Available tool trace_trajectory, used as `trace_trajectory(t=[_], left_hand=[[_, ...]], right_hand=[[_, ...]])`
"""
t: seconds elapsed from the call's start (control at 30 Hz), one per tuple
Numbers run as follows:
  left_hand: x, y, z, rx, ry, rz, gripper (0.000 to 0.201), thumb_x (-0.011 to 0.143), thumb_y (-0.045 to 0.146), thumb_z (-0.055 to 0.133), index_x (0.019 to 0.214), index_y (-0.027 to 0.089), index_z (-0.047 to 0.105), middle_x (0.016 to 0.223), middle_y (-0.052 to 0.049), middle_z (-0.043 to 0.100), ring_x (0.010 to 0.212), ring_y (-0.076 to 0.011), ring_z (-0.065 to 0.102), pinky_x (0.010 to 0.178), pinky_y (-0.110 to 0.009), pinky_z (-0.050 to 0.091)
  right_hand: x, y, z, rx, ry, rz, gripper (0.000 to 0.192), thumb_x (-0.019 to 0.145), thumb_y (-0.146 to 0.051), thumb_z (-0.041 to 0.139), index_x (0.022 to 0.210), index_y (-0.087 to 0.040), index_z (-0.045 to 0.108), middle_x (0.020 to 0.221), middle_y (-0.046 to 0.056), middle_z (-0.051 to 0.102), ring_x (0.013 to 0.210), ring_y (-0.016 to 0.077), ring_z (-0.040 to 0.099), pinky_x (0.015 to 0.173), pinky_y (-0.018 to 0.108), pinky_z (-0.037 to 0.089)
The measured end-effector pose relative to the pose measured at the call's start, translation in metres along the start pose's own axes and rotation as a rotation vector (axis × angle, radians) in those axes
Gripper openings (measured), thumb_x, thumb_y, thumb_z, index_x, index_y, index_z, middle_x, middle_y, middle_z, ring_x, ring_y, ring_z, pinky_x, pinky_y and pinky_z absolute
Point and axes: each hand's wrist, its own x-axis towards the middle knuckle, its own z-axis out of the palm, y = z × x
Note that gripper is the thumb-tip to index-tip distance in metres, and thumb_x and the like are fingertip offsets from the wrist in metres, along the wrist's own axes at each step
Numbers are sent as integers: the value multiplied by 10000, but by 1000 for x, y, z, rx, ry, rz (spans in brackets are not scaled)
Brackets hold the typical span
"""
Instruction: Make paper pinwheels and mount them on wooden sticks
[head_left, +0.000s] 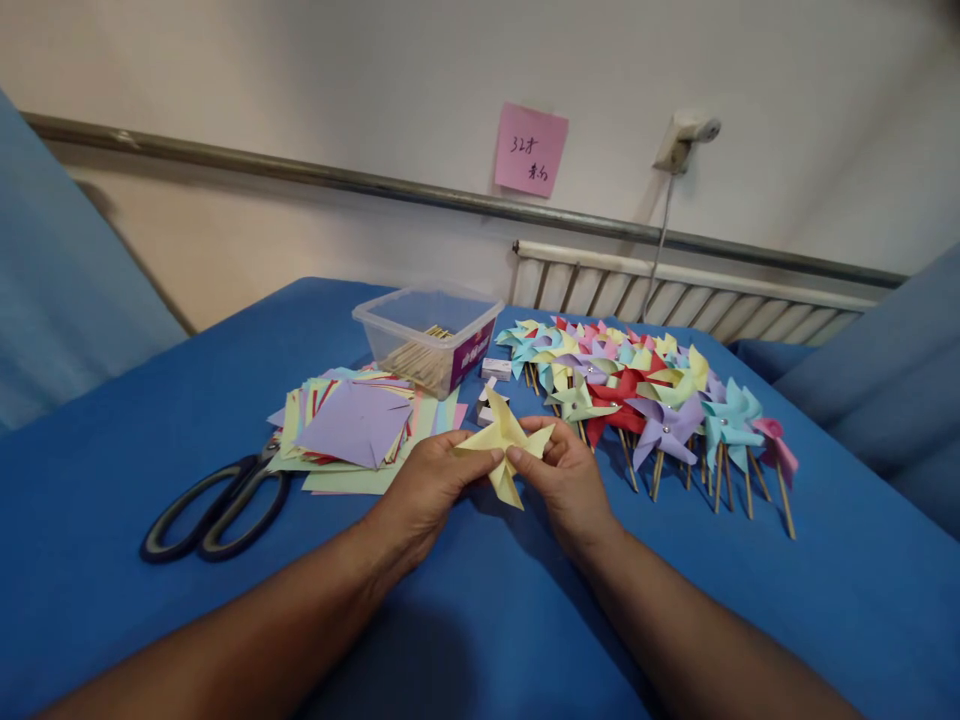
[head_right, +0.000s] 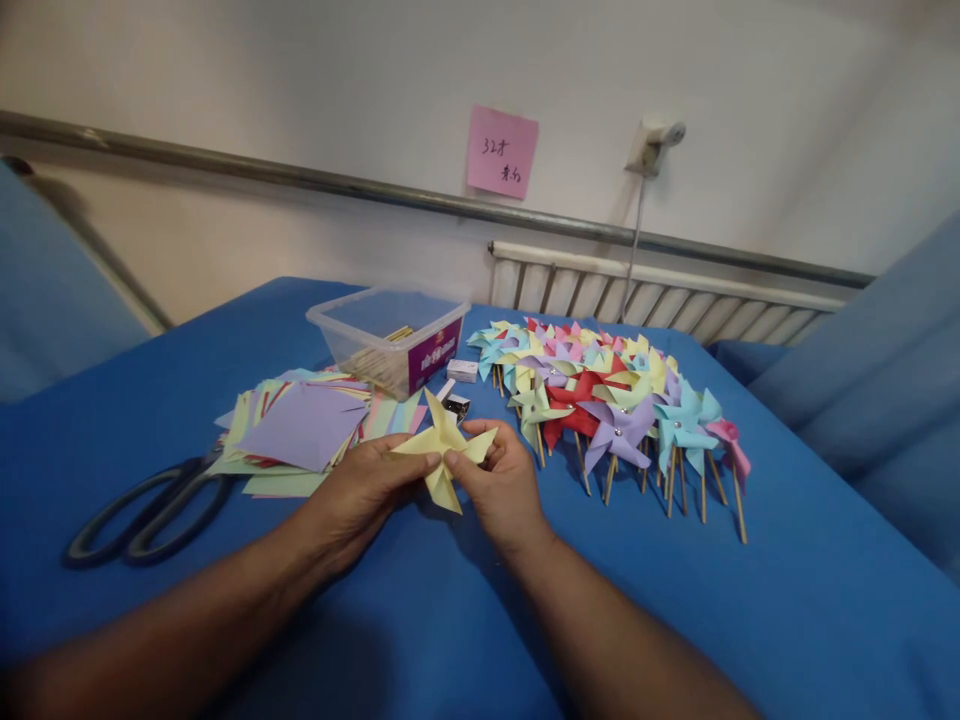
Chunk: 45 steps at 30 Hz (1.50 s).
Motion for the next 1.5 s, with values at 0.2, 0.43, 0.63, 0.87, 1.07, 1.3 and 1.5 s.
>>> trace_trajectory(t=[0.2, 0.43, 0.63, 0.87, 1.07, 1.3, 1.5], left_hand=[[2, 4, -6, 253, 32, 16, 254, 642, 317, 754, 793, 136, 657, 685, -31, 668, 581, -151, 594, 558, -249, 430], [4, 14, -11, 407, -5, 88, 216, 629, 313, 746, 710, 134, 657, 656, -30, 654, 592, -156, 578, 543, -238, 403], [4, 17, -15, 483, -67, 63, 178, 621, 275, 735, 722, 135, 690, 625, -9, 642, 522, -128, 528, 484, -218, 345], [5, 17, -13, 490, -15, 100, 150, 613, 265, 732, 658, 140, 662, 612, -13, 629, 537, -127, 535, 492, -219, 360], [10, 28, -18, 347, 223, 92, 198, 602, 289, 736, 623, 149, 598, 477, 32, 534, 392, -89, 445, 406, -214, 308], [24, 21, -33, 54, 241, 132, 240, 605, 257, 764, 720, 131, 595, 603, -24, 630, 504, -122, 574, 506, -236, 443], [29, 15, -34, -26, 233, 170, 215, 607, 205, 750, 721, 106, 598, 599, -35, 632, 486, -121, 572, 480, -228, 451]], right_hand=[[3, 4, -4, -88, -46, 23, 412, 603, -305, 774, 925, -220, 531, 668, -39, 673, 527, 140, 601, 541, 268, 465], [5, 7, -6, -126, -135, 12, 376, 600, -282, 761, 887, -221, 526, 626, -63, 625, 511, 118, 559, 510, 241, 437], [6, 6, -6, -139, -127, 14, 353, 595, -287, 753, 868, -229, 536, 639, -57, 631, 530, 127, 572, 503, 244, 449], [6, 5, -5, -182, -137, -11, 352, 621, -319, 751, 894, -237, 545, 624, -60, 608, 523, 126, 552, 503, 248, 453], [16, 6, -16, -171, -4, -142, 277, 710, -393, 718, 885, -205, 614, 762, 3, 669, 673, 134, 614, 642, 265, 482], [37, 32, -30, -517, 61, -184, 217, 716, -389, 669, 805, -192, 684, 667, -8, 630, 603, 139, 560, 557, 257, 462], [59, 40, -23, -1010, 92, -374, 207, 813, -289, 543, 877, -209, 723, 817, 22, 644, 699, 156, 591, 688, 296, 488]])
